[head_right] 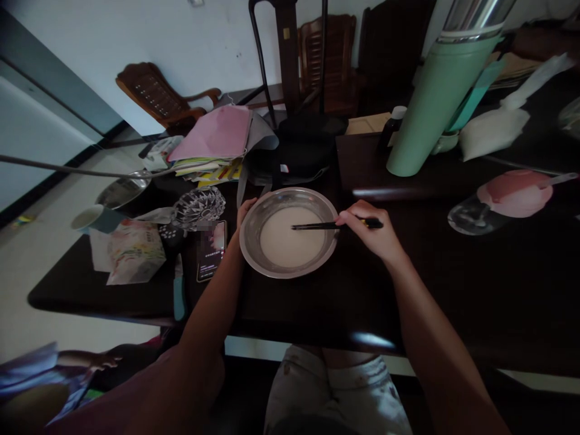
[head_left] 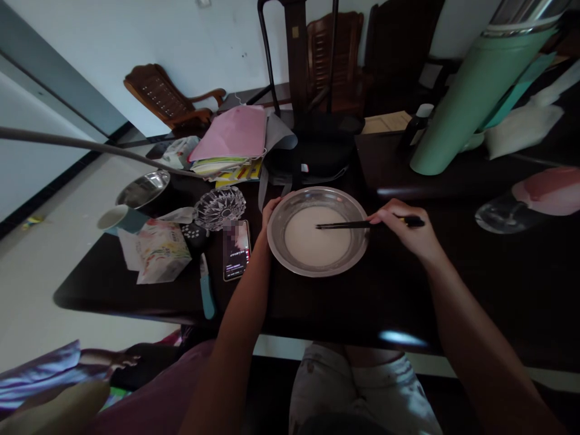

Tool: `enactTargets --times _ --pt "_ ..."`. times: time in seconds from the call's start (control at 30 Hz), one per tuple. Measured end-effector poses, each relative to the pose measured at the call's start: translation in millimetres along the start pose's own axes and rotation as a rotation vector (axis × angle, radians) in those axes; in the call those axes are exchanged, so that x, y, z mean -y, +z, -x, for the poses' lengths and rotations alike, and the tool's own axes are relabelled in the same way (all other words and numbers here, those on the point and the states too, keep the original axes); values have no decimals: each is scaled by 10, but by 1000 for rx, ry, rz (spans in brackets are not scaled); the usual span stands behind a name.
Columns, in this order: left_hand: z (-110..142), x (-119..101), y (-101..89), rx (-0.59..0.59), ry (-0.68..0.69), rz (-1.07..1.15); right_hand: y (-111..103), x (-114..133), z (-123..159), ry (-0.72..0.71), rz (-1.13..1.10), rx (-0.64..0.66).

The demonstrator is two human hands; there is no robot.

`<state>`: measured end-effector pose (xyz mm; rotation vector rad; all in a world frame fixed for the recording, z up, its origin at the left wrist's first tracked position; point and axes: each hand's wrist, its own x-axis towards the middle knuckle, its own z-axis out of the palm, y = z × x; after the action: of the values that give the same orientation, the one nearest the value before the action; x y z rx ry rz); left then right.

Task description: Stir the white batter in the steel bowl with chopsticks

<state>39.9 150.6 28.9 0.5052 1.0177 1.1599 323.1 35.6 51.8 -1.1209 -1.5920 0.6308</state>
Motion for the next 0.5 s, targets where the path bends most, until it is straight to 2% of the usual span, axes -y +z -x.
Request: enactTargets --times 0.07,0.2,0.27,0.33,0.4,0.5 --pt "1 0 1 -4 7 -1 -6 1 3 45 -31 -11" --pt "3 3 -1 2 -2 -3 17 19 1 -1 -41 112" --pt "1 8 -7 32 -8 3 14 17 -1 -26 -6 81" --pt "-2 11 -12 46 -11 8 -3 9 -1 2 1 5" --pt "-2 9 -10 42 -17 6 -15 7 1 40 -26 -14" --pt "14 -3 8 17 -7 9 2 13 3 17 -50 93"
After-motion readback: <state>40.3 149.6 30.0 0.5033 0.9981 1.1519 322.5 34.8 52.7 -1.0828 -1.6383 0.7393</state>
